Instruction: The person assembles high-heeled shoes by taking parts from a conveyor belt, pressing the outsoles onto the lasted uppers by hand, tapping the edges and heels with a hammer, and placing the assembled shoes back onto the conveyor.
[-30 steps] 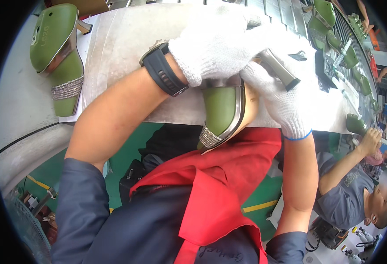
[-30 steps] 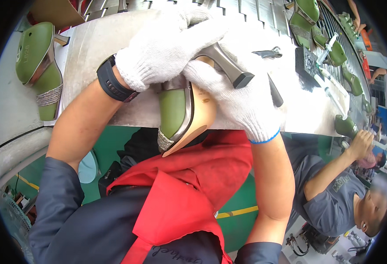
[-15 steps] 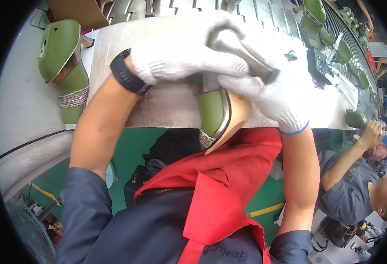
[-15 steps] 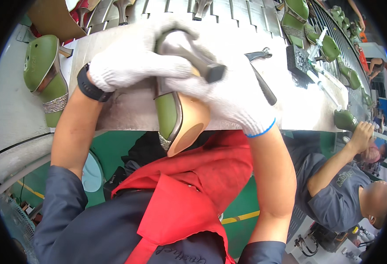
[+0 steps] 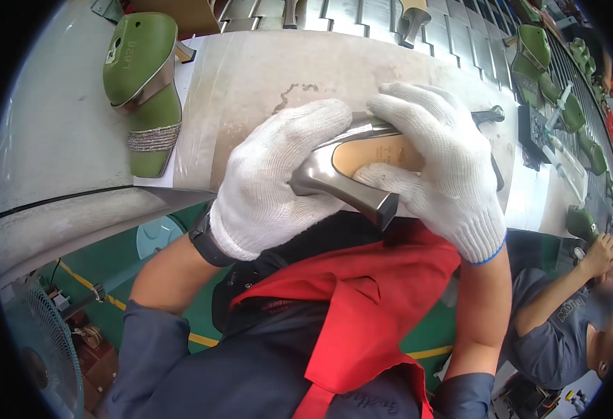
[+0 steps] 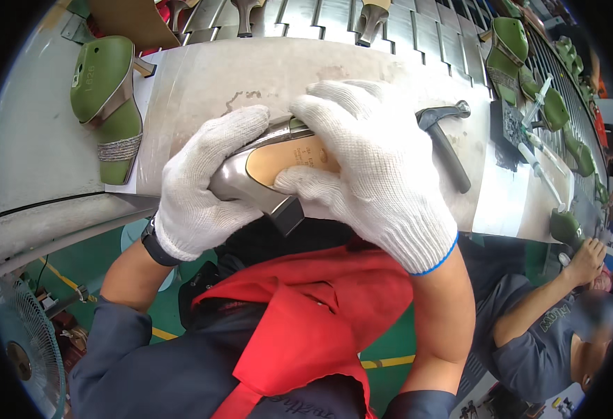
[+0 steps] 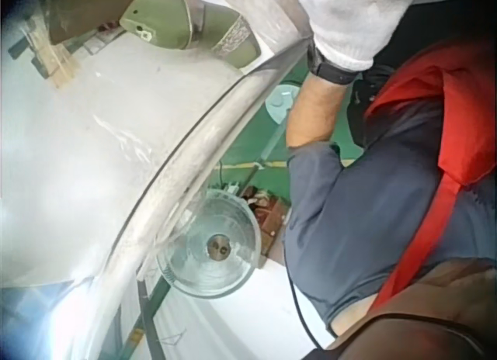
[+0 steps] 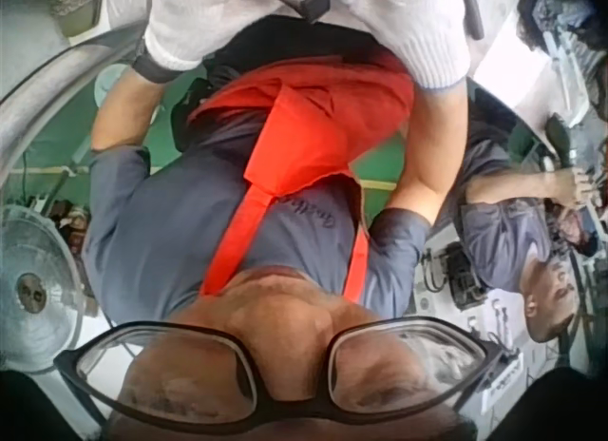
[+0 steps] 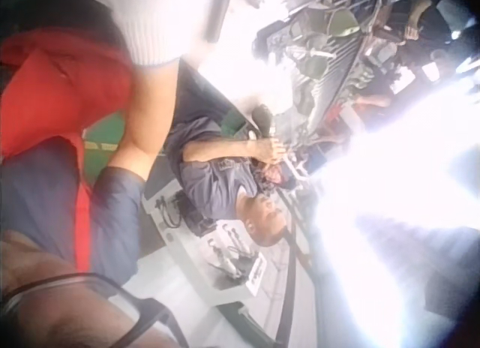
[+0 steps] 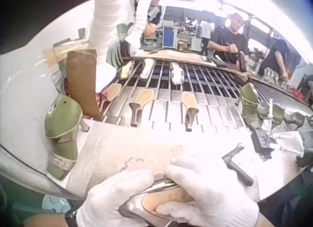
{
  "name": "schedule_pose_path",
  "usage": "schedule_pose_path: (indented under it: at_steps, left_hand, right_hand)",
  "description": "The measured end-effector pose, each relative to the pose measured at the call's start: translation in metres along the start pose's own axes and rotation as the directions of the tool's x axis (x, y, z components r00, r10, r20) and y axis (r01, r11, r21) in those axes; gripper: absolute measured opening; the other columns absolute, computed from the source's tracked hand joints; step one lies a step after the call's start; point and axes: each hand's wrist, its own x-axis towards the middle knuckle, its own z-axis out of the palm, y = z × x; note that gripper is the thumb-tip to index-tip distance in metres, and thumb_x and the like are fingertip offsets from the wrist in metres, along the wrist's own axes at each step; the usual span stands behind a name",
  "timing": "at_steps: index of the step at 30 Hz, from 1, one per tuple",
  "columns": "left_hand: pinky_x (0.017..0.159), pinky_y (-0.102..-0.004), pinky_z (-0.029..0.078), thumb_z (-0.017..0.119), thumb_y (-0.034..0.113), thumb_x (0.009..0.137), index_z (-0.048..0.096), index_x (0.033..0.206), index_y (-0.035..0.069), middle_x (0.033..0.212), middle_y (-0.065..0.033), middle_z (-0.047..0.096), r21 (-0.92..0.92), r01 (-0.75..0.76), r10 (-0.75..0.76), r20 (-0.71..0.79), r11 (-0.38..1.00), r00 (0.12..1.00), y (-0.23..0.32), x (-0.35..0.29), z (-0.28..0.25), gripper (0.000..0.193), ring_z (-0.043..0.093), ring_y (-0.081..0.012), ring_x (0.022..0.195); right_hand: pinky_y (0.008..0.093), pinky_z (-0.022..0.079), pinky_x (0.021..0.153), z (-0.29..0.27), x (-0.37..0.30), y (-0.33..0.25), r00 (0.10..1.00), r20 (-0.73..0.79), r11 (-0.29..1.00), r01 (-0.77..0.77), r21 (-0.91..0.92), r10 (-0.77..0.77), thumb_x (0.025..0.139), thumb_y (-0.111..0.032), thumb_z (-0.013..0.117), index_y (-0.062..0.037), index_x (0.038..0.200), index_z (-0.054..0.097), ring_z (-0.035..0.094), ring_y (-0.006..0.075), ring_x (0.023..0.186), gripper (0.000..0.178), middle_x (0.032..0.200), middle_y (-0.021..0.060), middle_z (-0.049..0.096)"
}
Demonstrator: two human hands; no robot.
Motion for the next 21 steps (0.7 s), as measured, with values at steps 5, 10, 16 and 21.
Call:
schedule_pose_path:
  at_steps: [5, 10, 16, 21]
  left_hand:
    - [0.102, -0.049, 0.059, 0.096, 0.011, 0.065, 0.072, 0.136, 0.002, 0.13, -0.0204, 0.076, -0.007, 0.017, -0.018, -0.045, 1.0, 0.999, -0.004, -0.006, 0.003, 0.076, 0.074, -0.0427, 0.114]
    - [0.102, -0.0518, 0.058, 0.097, 0.014, 0.063, 0.073, 0.135, 0.001, 0.132, -0.0219, 0.076, 0.075, -0.107, 0.109, -0.025, 0.991, 0.994, -0.006, -0.004, 0.002, 0.077, 0.075, -0.042, 0.113]
    - [0.104, -0.0484, 0.058, 0.097, 0.008, 0.065, 0.07, 0.139, -0.001, 0.131, -0.0216, 0.076, -0.092, 0.036, -0.045, -0.095, 0.995, 0.995, -0.009, -0.009, 0.006, 0.079, 0.076, -0.0407, 0.114]
    - [0.11, -0.0428, 0.055, 0.097, 0.01, 0.079, 0.061, 0.147, -0.007, 0.138, -0.0245, 0.072, -0.243, 0.191, -0.235, -0.169, 0.951, 0.957, 0.01, -0.028, 0.018, 0.079, 0.073, -0.0349, 0.124]
  right_hand:
    - [0.0475, 0.053, 0.105, -0.002, 0.008, 0.0, 0.995, 0.097, 0.999, 0.03, 0.026, -0.032, 0.073, -0.032, 0.094, -0.0004, 0.128, 0.074, 0.069, 0.0399, 0.12, 0.067, 0.126, 0.0192, 0.074]
    - [0.0464, 0.054, 0.101, 0.0, 0.01, 0.002, 0.989, 0.118, 0.996, 0.088, -0.011, -0.086, 0.077, -0.04, 0.091, -0.0018, 0.126, 0.075, 0.07, 0.04, 0.111, 0.064, 0.12, 0.0172, 0.076]
    - [0.0434, 0.055, 0.103, 0.017, -0.009, -0.017, 0.935, -0.352, 0.988, -0.02, -0.151, -0.035, 0.086, -0.024, 0.091, 0.0022, 0.132, 0.071, 0.071, 0.0353, 0.115, 0.057, 0.119, 0.0169, 0.076]
    - [0.0325, 0.064, 0.07, 0.037, -0.074, -0.071, 0.631, 0.27, -0.02, -0.373, 0.927, 0.727, 0.103, -0.017, 0.076, 0.0082, 0.154, 0.043, 0.077, 0.0245, 0.08, 0.066, 0.122, 0.0267, 0.072]
